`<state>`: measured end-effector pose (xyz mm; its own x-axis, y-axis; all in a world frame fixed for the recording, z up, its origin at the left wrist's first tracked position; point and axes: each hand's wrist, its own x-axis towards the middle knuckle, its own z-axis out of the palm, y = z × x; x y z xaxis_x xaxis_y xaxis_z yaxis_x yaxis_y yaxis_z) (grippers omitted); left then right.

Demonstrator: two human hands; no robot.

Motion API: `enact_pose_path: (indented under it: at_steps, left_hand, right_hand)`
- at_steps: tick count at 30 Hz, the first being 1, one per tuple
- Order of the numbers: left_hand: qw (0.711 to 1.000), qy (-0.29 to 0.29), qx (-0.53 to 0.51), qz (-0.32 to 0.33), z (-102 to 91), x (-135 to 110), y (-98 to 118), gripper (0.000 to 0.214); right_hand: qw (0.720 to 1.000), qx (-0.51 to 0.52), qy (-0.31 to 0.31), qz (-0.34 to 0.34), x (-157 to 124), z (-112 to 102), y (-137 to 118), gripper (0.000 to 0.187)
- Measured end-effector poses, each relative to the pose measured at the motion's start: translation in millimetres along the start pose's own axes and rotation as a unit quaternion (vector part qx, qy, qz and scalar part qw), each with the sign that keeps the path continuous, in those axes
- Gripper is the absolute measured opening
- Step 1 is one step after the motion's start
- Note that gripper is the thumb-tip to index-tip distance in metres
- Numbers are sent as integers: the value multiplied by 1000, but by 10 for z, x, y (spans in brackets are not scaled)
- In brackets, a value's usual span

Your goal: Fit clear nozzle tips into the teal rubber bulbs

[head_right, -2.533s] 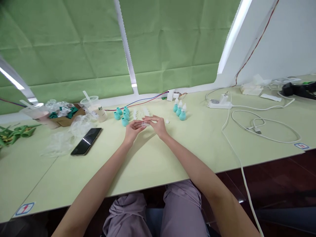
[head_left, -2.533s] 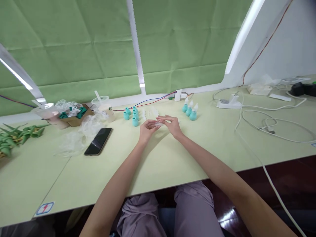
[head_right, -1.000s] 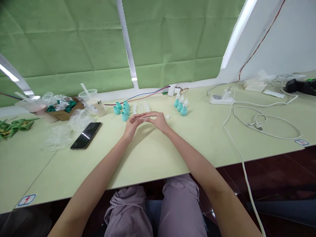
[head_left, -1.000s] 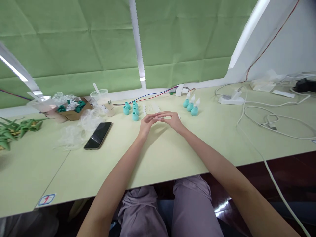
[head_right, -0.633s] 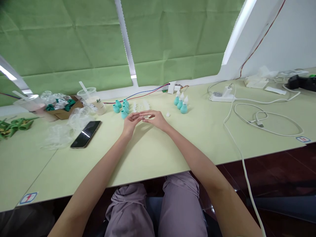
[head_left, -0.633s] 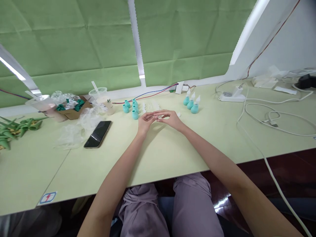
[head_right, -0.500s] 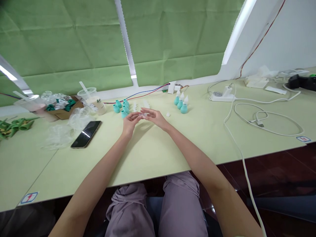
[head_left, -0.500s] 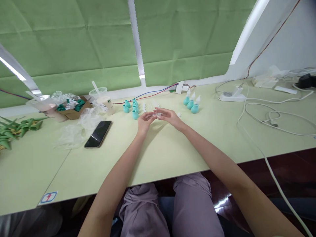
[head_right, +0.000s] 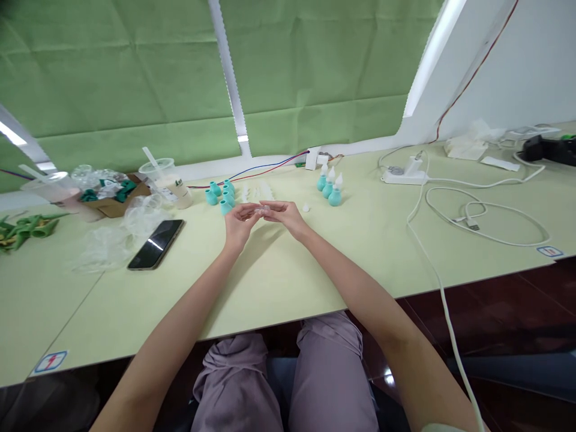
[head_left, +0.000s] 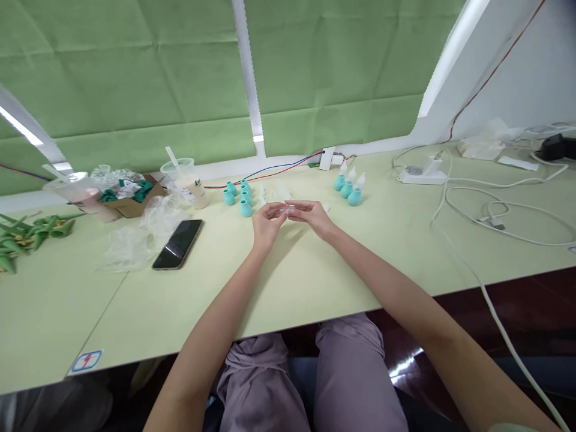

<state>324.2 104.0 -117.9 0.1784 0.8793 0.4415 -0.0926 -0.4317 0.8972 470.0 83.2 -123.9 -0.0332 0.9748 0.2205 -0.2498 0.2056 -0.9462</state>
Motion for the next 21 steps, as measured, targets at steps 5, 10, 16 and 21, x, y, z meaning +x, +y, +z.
enact_pose_path:
  at_steps: [5,10,16,21]
  left_hand:
    - [998,-36,15,42,-16,-9,-36,30]
    - [992,-22,77,93,-49,-7,-43,26]
    - [985,-10,127,115,-94,2,-88,24]
    - [981,-14,147,122,-106,22,-102,25]
  right_hand:
    - [1000,-3,19,-1,15,-38,-15,45]
    - [1000,-12,25,5,-1,7,-52,37]
    - [998,-26,53,-3,-28,114,-97,35]
    - [999,-35,14,14,-21,58,-111,38]
